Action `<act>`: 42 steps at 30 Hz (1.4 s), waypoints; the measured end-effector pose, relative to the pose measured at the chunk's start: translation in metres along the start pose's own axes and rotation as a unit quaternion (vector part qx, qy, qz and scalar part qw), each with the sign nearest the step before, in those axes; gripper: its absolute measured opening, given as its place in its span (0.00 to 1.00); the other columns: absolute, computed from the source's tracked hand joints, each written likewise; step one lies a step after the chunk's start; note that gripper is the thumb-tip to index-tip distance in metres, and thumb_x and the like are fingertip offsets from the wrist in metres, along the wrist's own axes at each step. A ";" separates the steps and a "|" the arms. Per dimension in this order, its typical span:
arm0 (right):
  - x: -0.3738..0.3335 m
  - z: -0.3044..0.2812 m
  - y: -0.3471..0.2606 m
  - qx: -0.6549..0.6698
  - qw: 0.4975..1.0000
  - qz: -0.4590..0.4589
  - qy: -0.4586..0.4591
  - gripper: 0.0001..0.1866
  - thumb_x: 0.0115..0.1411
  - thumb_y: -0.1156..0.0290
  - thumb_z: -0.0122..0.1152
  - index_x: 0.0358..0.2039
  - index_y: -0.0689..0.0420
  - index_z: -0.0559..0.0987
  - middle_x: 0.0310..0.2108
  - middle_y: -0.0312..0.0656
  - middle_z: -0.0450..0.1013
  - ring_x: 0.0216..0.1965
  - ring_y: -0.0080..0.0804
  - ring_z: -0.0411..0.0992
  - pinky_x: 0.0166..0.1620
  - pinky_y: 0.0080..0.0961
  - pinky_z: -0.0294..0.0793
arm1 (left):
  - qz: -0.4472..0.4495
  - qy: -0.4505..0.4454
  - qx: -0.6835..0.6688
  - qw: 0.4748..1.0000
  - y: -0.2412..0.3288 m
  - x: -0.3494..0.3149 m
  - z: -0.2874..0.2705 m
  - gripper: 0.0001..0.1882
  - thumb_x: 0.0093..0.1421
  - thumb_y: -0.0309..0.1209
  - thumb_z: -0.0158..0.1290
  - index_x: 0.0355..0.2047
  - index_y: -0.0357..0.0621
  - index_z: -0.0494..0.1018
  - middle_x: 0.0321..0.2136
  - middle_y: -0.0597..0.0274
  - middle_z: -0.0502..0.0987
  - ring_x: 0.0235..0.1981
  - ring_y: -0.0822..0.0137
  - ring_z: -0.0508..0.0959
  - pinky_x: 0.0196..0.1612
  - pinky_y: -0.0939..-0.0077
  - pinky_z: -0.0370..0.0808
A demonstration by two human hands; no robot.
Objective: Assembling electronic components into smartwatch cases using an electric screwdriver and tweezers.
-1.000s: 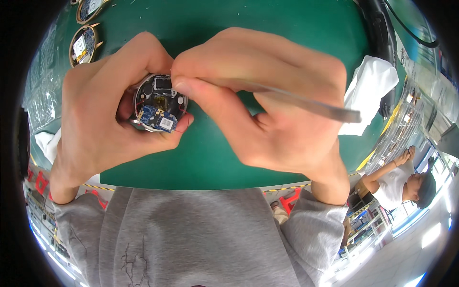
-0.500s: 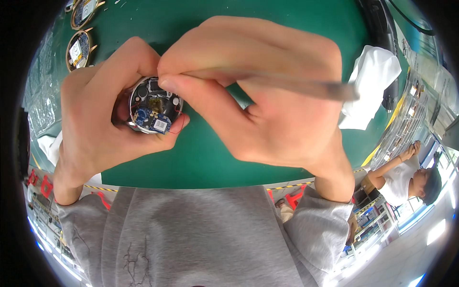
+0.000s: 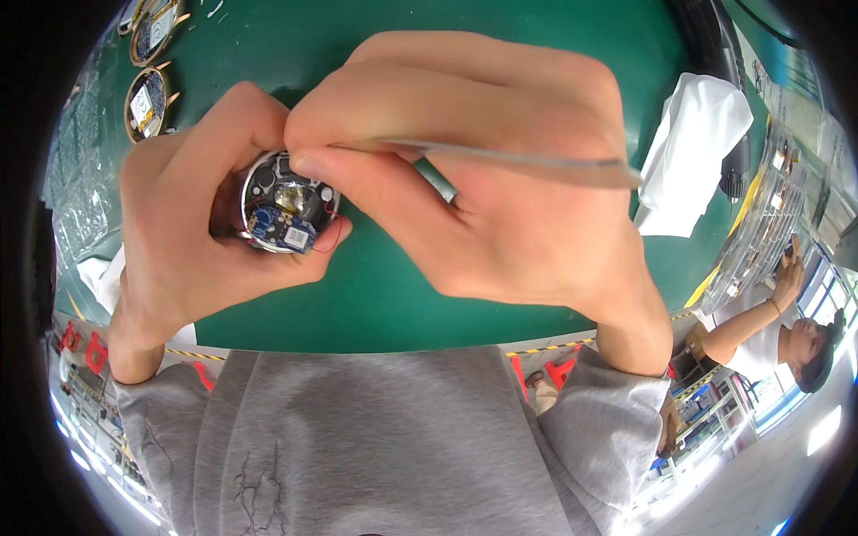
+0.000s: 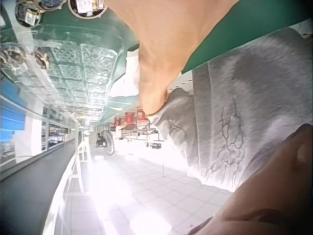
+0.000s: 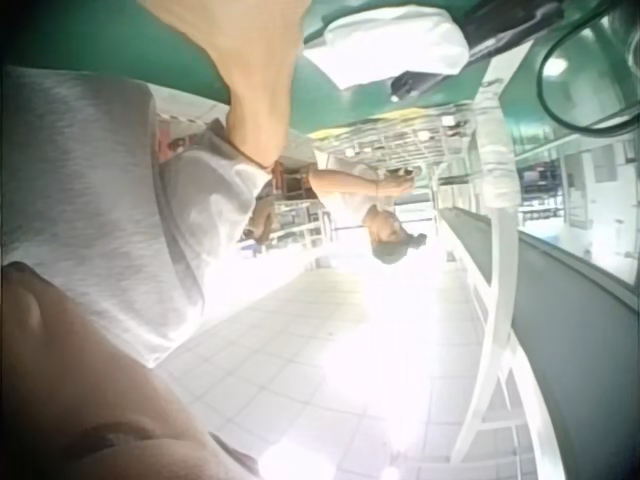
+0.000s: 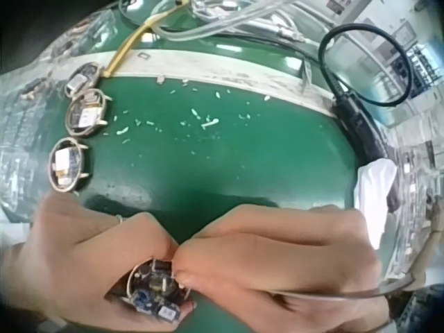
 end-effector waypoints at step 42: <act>0.002 -0.019 0.012 0.019 0.996 -0.078 -0.040 0.07 0.52 0.81 0.70 0.33 0.62 0.84 0.29 0.43 0.79 0.27 0.36 0.77 0.26 0.23 0.75 | 0.082 0.010 0.063 0.995 0.015 0.011 0.006 0.24 0.40 0.31 0.73 0.36 0.39 0.75 0.20 0.65 0.77 0.19 0.76 0.78 0.23 0.83 0.72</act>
Point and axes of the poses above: each hand's wrist, its own x-axis towards the middle knuckle, its own z-axis out of the palm, y = z × x, the point moved 8 cm from there along x, towards the middle knuckle
